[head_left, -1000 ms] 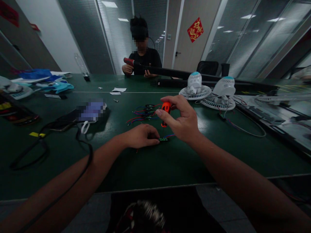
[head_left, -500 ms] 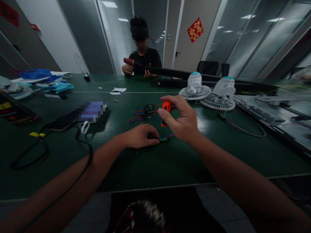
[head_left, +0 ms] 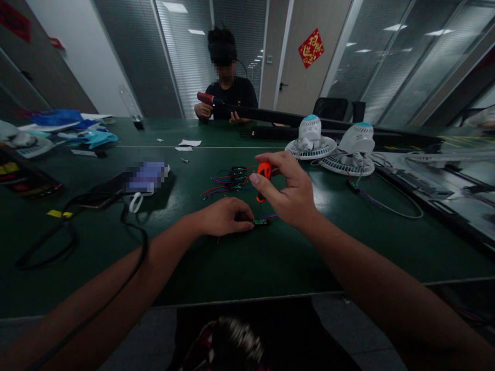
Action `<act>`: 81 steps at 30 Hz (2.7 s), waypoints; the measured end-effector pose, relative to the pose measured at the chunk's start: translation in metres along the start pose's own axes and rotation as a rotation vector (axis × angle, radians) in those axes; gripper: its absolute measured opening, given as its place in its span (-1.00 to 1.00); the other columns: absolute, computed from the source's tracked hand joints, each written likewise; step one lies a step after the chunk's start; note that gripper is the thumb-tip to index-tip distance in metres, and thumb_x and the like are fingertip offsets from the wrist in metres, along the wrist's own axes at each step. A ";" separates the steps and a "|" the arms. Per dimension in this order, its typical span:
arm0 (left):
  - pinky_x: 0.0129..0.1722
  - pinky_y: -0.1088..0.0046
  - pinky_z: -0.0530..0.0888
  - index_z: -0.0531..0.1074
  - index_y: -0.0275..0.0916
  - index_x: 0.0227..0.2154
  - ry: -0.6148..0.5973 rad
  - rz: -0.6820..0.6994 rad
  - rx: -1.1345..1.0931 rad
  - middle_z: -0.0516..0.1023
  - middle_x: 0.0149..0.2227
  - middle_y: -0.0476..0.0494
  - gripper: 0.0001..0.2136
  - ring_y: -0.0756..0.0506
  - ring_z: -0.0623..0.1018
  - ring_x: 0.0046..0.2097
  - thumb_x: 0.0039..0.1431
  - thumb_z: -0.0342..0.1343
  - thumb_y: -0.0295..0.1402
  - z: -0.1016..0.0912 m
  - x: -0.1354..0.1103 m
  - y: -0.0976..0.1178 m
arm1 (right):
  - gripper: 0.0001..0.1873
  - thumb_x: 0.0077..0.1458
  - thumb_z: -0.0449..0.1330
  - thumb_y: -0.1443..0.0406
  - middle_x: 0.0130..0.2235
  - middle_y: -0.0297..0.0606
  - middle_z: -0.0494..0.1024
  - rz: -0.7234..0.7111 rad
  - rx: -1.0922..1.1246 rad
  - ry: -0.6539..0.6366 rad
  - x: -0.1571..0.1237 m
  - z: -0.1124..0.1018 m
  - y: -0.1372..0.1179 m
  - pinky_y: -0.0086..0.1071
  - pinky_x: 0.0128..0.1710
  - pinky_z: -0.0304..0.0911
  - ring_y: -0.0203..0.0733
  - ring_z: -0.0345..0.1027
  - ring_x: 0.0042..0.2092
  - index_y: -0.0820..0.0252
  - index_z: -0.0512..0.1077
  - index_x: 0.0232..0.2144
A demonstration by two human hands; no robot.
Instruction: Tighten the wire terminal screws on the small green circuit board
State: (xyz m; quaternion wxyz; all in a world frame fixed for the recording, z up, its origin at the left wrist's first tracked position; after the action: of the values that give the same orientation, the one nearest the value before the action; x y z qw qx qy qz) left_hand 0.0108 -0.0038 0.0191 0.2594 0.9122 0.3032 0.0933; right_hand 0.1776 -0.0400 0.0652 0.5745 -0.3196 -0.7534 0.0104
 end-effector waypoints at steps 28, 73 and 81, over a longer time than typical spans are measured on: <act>-0.33 0.51 0.33 0.50 -0.23 -0.25 0.005 0.013 0.012 0.52 -0.33 -0.03 -0.77 0.01 0.47 -0.32 0.11 0.10 -0.22 0.001 0.000 -0.002 | -0.78 0.12 0.16 0.32 -0.29 -0.29 0.41 -0.012 -0.010 0.010 0.000 -0.002 -0.001 -0.29 -0.23 0.28 -0.26 0.32 -0.25 0.10 0.45 -0.15; -0.30 0.50 0.35 0.50 -0.24 -0.25 -0.003 0.021 0.012 0.55 -0.32 -0.05 -0.76 0.00 0.48 -0.30 0.11 0.09 -0.22 -0.002 -0.002 0.001 | -0.78 0.07 0.19 0.32 -0.27 -0.28 0.43 -0.002 -0.092 0.029 0.000 -0.003 0.002 -0.23 -0.19 0.29 -0.21 0.34 -0.21 0.11 0.46 -0.18; -0.32 0.51 0.35 0.50 -0.25 -0.26 0.007 0.018 0.025 0.54 -0.33 -0.05 -0.76 0.00 0.48 -0.31 0.10 0.10 -0.23 -0.001 -0.001 0.001 | -0.77 0.06 0.19 0.34 -0.28 -0.29 0.41 -0.020 -0.074 0.043 0.000 -0.002 0.002 -0.25 -0.21 0.28 -0.23 0.33 -0.23 0.12 0.46 -0.17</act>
State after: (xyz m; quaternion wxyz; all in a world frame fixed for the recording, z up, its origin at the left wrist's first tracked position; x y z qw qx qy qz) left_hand 0.0102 -0.0049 0.0210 0.2462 0.9176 0.2972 0.0951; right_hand 0.1804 -0.0387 0.0653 0.5783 -0.3331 -0.7441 -0.0302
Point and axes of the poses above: each hand's wrist, its own x-axis towards the middle knuckle, its own z-axis out of the palm, y = z × x, the point moved 1 cm from there along x, towards the middle knuckle
